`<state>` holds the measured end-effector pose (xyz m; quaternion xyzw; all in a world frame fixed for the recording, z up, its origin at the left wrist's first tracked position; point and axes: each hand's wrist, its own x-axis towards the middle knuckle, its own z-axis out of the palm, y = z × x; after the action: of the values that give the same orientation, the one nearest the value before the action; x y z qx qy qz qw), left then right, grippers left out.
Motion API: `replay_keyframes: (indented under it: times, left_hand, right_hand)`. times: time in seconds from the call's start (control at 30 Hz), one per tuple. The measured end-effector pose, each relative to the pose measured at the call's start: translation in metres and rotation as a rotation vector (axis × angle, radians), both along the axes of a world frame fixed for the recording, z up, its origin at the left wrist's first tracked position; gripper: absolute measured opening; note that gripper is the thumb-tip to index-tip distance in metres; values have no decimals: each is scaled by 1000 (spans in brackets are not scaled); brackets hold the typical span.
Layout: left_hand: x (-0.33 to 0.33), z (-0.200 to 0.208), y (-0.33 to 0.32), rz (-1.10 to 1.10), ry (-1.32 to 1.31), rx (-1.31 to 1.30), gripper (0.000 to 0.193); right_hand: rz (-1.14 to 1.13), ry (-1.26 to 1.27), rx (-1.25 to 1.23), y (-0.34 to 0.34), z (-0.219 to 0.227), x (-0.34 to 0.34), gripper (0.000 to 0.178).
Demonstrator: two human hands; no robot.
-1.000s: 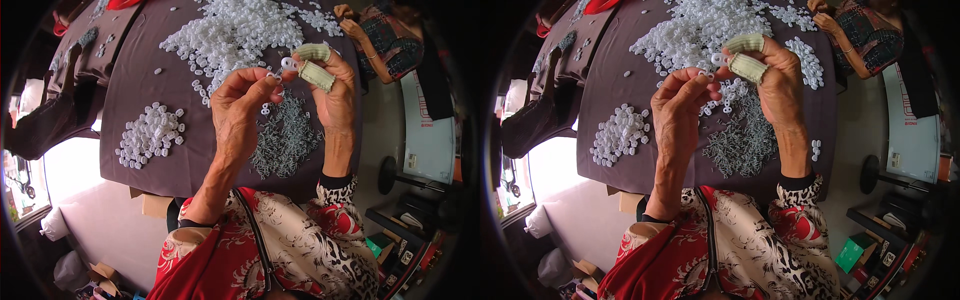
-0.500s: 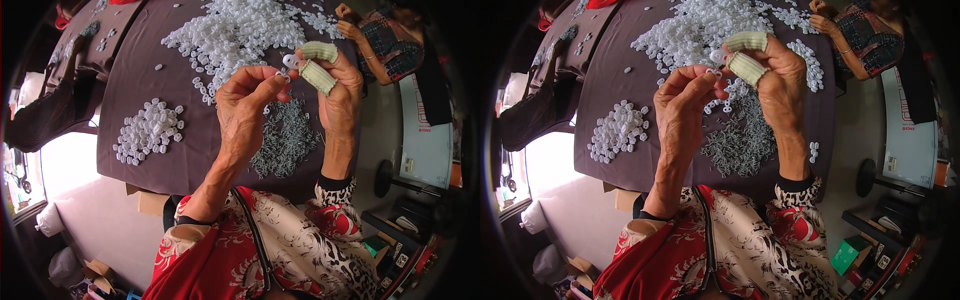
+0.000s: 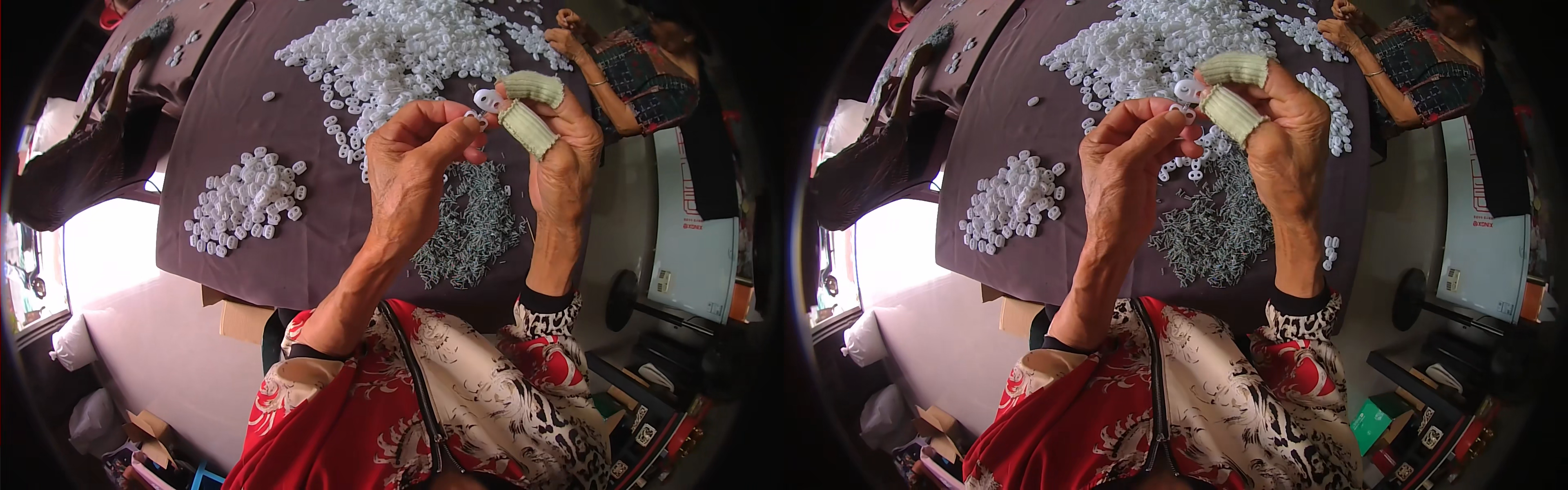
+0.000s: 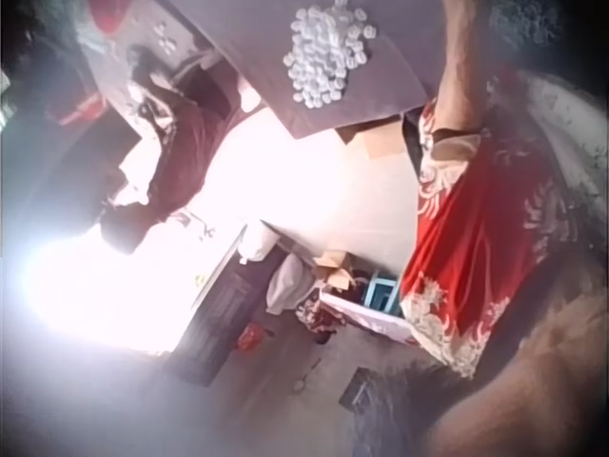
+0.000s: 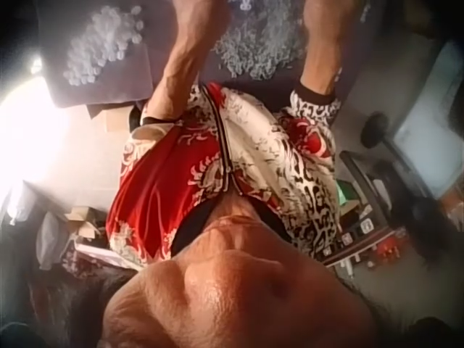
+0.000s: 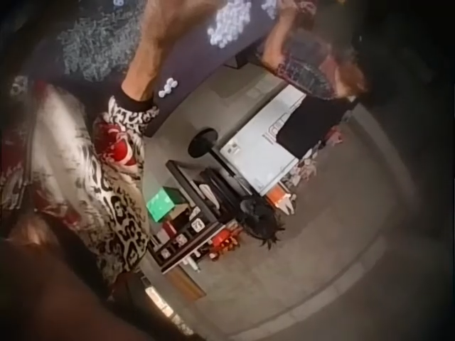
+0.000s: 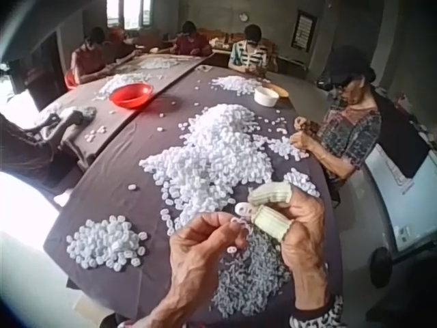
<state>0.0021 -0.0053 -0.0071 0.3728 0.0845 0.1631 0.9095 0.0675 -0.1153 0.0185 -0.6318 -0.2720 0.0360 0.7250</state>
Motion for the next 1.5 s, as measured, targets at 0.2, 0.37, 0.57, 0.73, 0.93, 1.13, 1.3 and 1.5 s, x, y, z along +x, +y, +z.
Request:
replay_keyframes:
  times: [0.2,0.37,0.57,0.73,0.93,1.13,1.3,1.5]
  left_hand:
    - [0,0,0,3,21,26,8]
    - [-1,-1,2,-7,17,-1,12]
    - [0,-5,1,-4,-22,-22,11]
    - [0,-1,0,-14,-27,-10,12]
    - [0,-5,2,-5,-13,13,13]
    - [1,-2,1,0,-11,-24,10]
    - [0,-3,2,-4,-12,-31,10]
    - [1,-3,1,7,-20,-4,10]
  right_hand:
    - [10,-1,-68,-2,-2,0,24]
    - [0,-40,-95,0,0,-2,25]
    - [17,-40,-62,0,-3,-1,23]
    - [18,-101,-146,0,0,-3,27]
    - [38,-56,-40,3,-4,-3,20]
    - [11,-31,13,3,-4,-2,21]
    - [9,-16,3,2,-9,2,22]
    - [0,-21,3,4,-5,-2,19]
